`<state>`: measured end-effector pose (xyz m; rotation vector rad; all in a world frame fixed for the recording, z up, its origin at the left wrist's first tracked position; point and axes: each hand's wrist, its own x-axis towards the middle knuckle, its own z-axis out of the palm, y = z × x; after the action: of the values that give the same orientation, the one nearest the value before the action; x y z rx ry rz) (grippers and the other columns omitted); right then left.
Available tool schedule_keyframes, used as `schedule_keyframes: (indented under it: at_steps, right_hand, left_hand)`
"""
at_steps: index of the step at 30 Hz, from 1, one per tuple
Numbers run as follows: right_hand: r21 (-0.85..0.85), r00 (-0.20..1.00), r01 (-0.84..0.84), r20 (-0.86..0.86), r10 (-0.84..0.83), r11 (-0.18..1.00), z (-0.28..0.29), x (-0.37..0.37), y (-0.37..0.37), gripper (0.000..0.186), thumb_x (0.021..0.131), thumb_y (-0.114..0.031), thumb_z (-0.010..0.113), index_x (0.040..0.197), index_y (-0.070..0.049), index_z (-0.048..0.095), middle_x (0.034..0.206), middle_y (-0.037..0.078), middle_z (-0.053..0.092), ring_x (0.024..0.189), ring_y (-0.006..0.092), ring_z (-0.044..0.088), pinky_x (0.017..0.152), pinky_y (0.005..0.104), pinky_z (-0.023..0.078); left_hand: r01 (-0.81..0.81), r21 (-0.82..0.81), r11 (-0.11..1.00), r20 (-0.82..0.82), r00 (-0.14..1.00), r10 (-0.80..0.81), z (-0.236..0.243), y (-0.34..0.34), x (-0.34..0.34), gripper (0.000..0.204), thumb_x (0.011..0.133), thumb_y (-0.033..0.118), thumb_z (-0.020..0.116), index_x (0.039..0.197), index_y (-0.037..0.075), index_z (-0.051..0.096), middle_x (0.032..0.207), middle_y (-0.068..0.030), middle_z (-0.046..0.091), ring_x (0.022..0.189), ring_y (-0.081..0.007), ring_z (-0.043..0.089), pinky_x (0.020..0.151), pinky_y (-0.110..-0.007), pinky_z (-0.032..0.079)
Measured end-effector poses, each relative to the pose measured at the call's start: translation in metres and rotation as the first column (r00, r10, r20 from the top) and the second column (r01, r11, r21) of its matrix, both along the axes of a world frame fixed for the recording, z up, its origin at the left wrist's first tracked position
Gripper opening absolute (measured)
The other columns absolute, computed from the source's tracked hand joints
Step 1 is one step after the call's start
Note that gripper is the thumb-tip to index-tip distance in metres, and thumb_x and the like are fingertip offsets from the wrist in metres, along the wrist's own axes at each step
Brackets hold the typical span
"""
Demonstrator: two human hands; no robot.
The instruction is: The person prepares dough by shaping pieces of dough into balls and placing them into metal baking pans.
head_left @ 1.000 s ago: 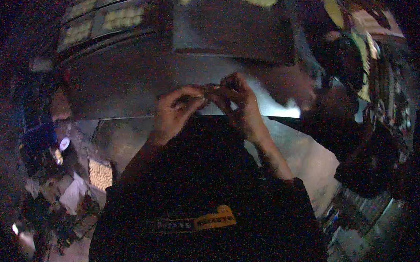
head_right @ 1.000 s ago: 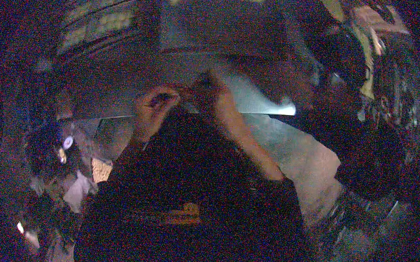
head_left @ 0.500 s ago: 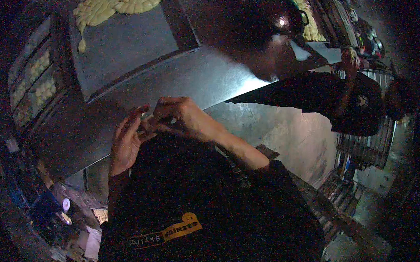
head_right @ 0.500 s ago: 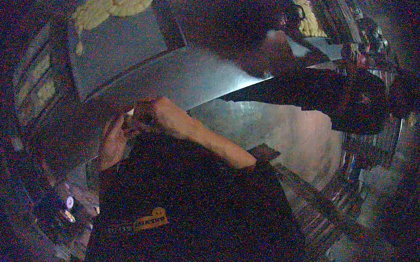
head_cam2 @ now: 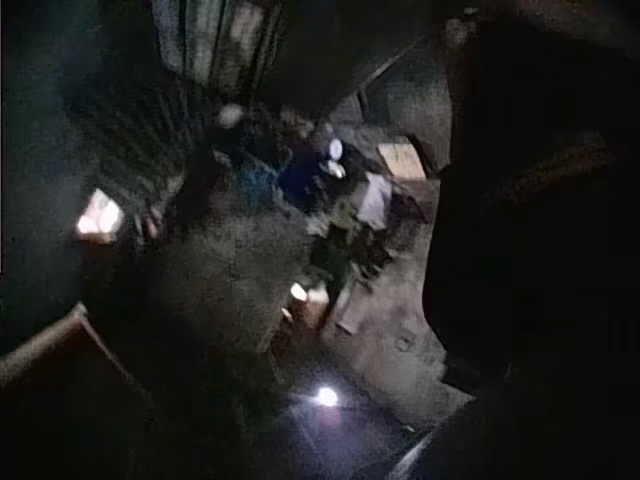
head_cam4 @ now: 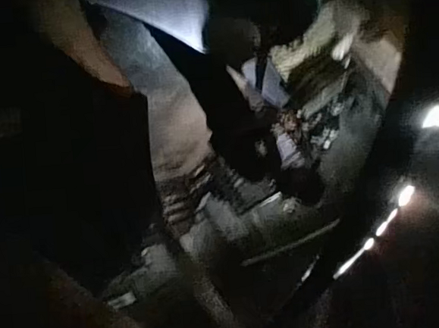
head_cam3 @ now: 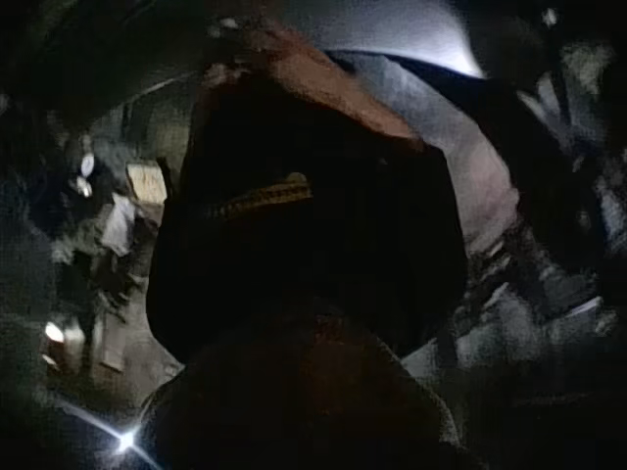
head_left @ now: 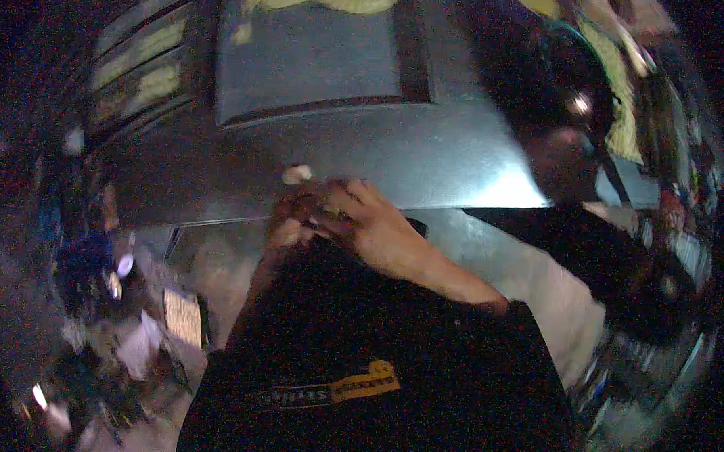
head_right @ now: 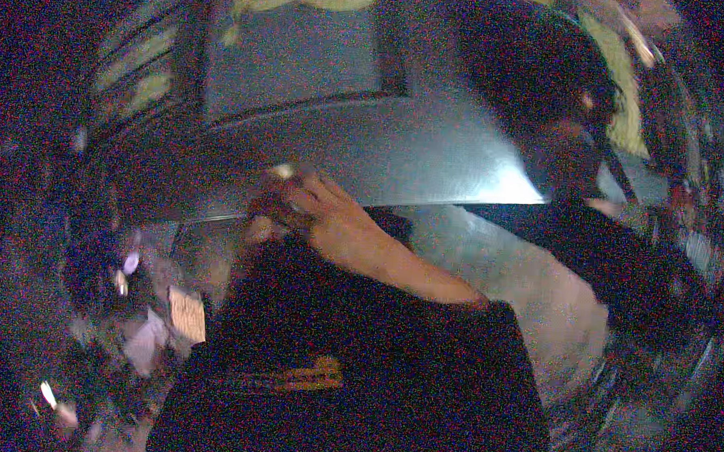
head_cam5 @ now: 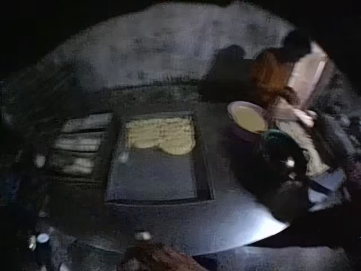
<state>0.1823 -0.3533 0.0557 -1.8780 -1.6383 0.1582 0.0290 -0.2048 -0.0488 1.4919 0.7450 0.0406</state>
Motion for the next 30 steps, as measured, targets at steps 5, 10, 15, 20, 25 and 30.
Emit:
schedule_keyframes:
  at_steps: [5,10,15,20,25,30]
  right_hand:
    - [-0.237,0.964,-0.222,-0.2,0.177,0.946,-0.07,-0.02,0.027,0.03,0.092,-0.017,0.064,0.121,-0.009,0.068,0.128,0.014,0.063,0.11,0.029,0.063,0.093,0.0385,0.051]
    - [-0.313,0.708,-0.442,-0.698,0.112,0.841,-0.068,0.019,0.098,0.037,0.093,-0.021,0.064,0.127,-0.005,0.062,0.12,0.016,0.066,0.099,0.0327,0.068,0.086,0.0397,0.053]
    - [-0.063,0.881,-0.309,-0.396,0.261,0.949,-0.165,0.089,0.124,0.047,0.086,-0.025,0.07,0.128,-0.006,0.059,0.118,0.015,0.066,0.11,0.0326,0.062,0.094,0.0417,0.048]
    - [-0.171,0.946,-0.291,-0.198,0.256,0.941,-0.196,0.079,0.117,0.054,0.084,-0.026,0.07,0.133,-0.008,0.055,0.13,0.017,0.059,0.122,0.0376,0.054,0.104,0.0457,0.041]
    - [-0.368,0.944,-0.286,0.053,0.327,0.885,-0.146,0.053,0.113,0.053,0.084,-0.022,0.071,0.133,-0.008,0.056,0.139,0.021,0.051,0.124,0.0451,0.051,0.108,0.0508,0.041]
    - [-0.267,0.976,-0.169,-0.18,0.123,0.949,-0.108,0.037,0.112,0.054,0.082,-0.026,0.076,0.13,-0.01,0.058,0.137,0.023,0.051,0.123,0.0458,0.052,0.106,0.0505,0.045]
  left_hand:
    - [-0.207,0.192,0.959,-0.048,0.974,0.22,-0.006,0.011,-0.023,0.033,0.098,0.014,0.054,0.127,0.0,0.057,0.119,-0.0137,0.064,0.111,-0.0254,0.062,0.095,-0.036,0.049]
    - [-0.306,0.362,0.881,0.117,0.952,0.283,-0.002,0.018,-0.042,0.037,0.102,0.02,0.048,0.133,0.002,0.054,0.126,-0.0162,0.061,0.117,-0.0292,0.059,0.1,-0.039,0.047]
    - [-0.415,0.365,0.834,0.178,0.91,0.375,-0.007,0.024,-0.026,0.039,0.102,0.024,0.048,0.135,0.003,0.052,0.129,-0.0161,0.059,0.12,-0.0291,0.056,0.101,-0.04,0.046]
    - [-0.504,0.365,0.783,0.205,0.863,0.461,-0.011,0.046,-0.047,0.042,0.102,0.027,0.048,0.138,0.004,0.05,0.132,-0.016,0.057,0.123,-0.0291,0.054,0.103,-0.041,0.045]
    - [-0.574,0.359,0.736,0.207,0.818,0.537,-0.019,0.062,-0.082,0.045,0.103,0.03,0.048,0.14,0.005,0.048,0.135,-0.0159,0.055,0.125,-0.029,0.052,0.104,-0.042,0.044]
    - [-0.611,0.358,0.706,0.207,0.789,0.578,-0.023,0.08,-0.108,0.048,0.103,0.033,0.048,0.142,0.006,0.047,0.138,-0.0158,0.054,0.128,-0.029,0.05,0.105,-0.042,0.043]
